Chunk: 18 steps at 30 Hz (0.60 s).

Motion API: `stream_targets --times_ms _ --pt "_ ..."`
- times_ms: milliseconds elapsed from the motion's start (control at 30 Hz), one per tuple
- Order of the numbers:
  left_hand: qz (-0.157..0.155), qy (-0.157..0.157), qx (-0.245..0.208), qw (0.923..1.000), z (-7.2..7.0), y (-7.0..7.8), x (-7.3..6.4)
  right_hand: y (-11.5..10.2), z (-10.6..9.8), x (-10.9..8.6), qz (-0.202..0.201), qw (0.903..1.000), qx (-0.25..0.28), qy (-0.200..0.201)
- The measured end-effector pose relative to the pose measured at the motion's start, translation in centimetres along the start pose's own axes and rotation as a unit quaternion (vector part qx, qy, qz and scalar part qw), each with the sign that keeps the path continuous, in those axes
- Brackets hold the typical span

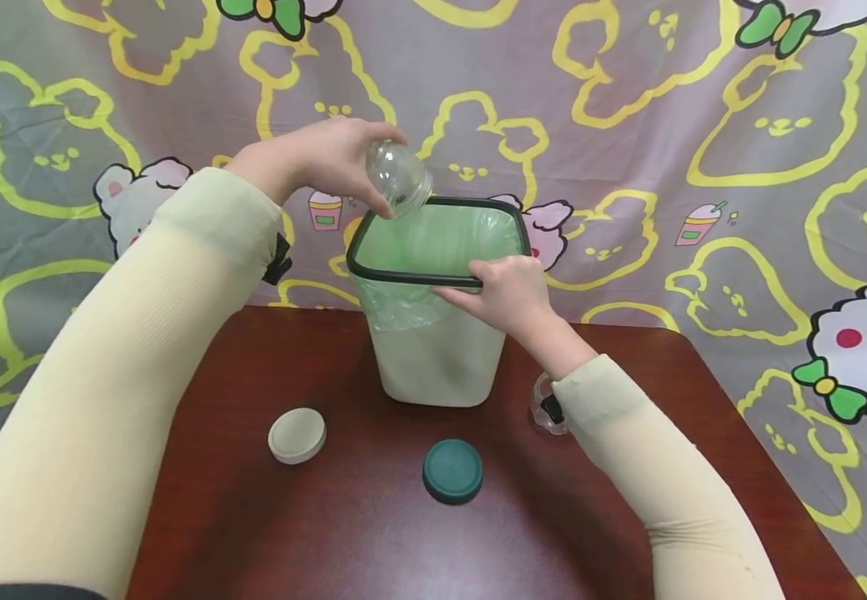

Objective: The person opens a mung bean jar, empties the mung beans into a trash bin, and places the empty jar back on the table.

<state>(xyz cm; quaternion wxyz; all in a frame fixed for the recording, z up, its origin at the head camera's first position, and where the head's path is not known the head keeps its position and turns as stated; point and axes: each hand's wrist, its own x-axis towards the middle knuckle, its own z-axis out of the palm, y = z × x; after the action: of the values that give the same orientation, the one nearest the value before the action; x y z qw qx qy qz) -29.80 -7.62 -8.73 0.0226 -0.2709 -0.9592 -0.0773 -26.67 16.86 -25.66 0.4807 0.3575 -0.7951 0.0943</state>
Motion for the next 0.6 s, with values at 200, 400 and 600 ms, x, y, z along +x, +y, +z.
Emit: stream_targets --times_ms 200,400,600 --pt "0.005 -0.002 0.025 0.9997 0.05 -0.14 0.04 0.09 -0.08 0.08 0.001 1.0000 -0.001 0.003" --pt "0.013 -0.020 0.036 0.9991 0.20 0.09 0.20 0.10 -0.16 0.02 0.004 1.0000 -0.004 0.005" --pt "0.003 -0.005 0.026 0.9996 0.18 -0.01 -0.06 0.01 -0.04 -0.10 0.004 1.0000 -0.005 0.002"
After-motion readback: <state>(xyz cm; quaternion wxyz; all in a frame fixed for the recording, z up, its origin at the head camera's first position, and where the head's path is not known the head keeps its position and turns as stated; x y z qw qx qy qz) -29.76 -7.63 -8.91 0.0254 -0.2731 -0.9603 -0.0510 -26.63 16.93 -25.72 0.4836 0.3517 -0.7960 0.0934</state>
